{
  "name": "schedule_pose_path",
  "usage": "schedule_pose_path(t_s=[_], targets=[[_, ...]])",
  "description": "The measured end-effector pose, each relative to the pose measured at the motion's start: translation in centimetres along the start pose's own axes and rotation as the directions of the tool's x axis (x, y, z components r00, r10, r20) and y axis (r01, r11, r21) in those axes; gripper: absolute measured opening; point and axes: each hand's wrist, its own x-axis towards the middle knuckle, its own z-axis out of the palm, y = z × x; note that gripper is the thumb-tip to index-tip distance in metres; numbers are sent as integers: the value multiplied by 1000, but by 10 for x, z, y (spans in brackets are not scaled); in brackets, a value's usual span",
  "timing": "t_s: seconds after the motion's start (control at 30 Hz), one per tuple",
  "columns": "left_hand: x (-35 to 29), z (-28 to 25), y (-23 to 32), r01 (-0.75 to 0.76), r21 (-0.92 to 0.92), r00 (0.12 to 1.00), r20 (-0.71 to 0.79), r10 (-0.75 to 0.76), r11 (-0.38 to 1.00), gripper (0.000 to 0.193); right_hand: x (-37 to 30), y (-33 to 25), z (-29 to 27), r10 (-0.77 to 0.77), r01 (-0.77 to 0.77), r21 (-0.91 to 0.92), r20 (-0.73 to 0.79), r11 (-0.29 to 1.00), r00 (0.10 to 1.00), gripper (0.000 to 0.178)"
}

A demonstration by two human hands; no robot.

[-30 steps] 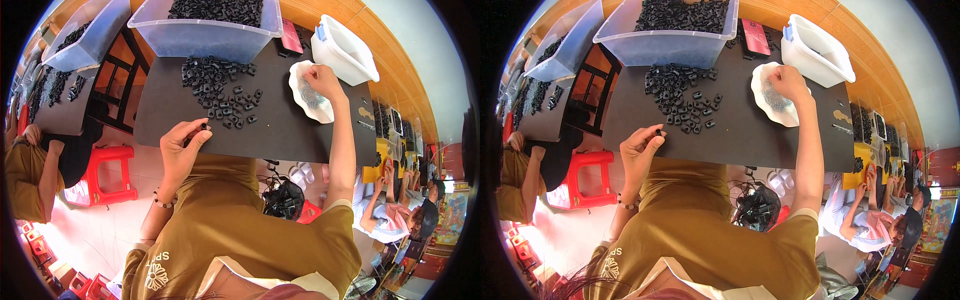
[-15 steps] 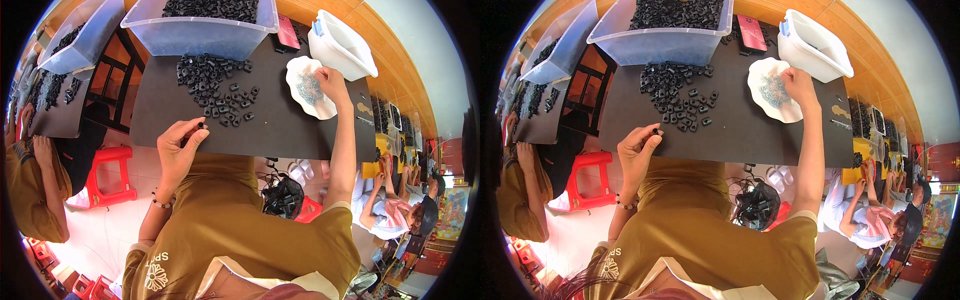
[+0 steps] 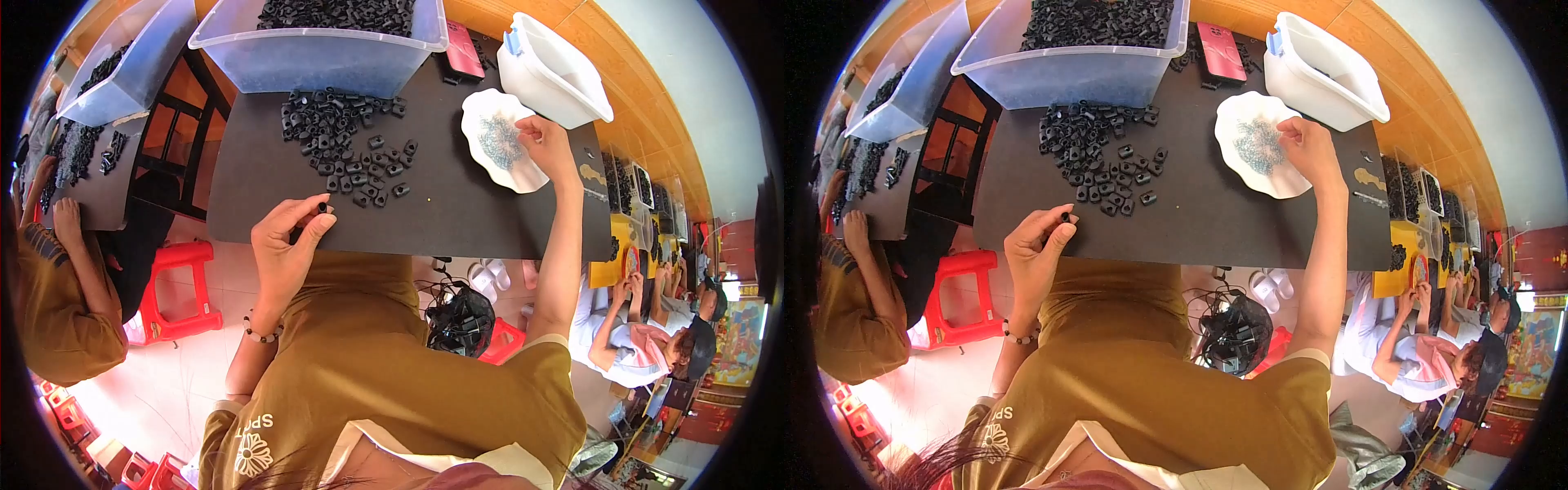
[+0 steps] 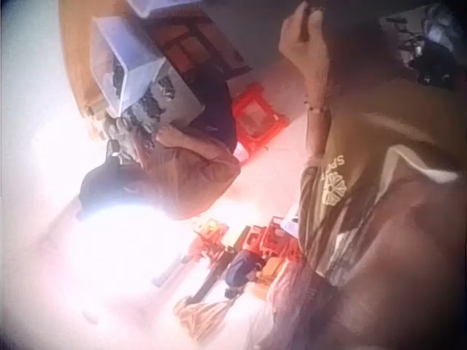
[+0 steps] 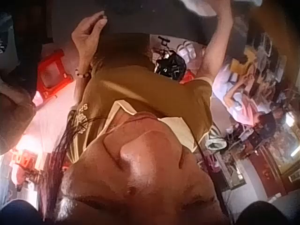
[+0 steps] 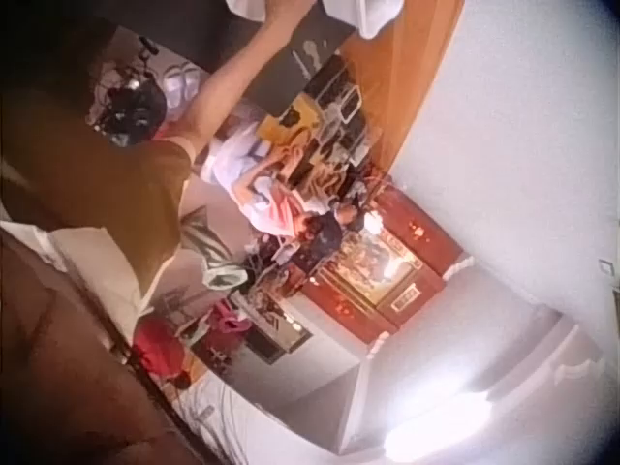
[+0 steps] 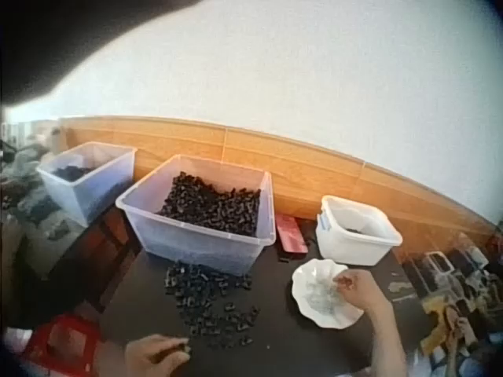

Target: The person assembles plastic cord locks by hand, picking up springs from a small dish and inserting them into plastic stopper pieces on the table.

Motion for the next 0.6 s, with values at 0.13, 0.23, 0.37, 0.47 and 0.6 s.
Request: schedule_pose_path(t_s=[0.13, 0.23, 0.37, 0.47, 0.6], targets=[[0, 1, 0, -9, 18, 1000, 2, 9, 1000, 25, -1, -4, 4, 29, -28, -19, 30, 999, 999, 18], [-1, 1, 1, 8, 16, 1000, 6, -8, 1000, 25, -2, -5, 4, 52, -52, 5, 29, 999, 998, 16], [-1, 2, 0, 11, 22, 1000, 4, -11, 1000, 25, -3, -3, 3, 58, -58, -8, 19, 998, 998, 14], [-2, 1, 0, 7, 24, 1000, 5, -7, 1000, 25, -7, -9, 2, 30, -29, 38, -36, 999, 999, 14], [-1, 1, -3, -8, 22, 1000, 7, 8, 1000, 25, -7, -1, 1, 83, -80, 262, -1, 962, 997, 16]])
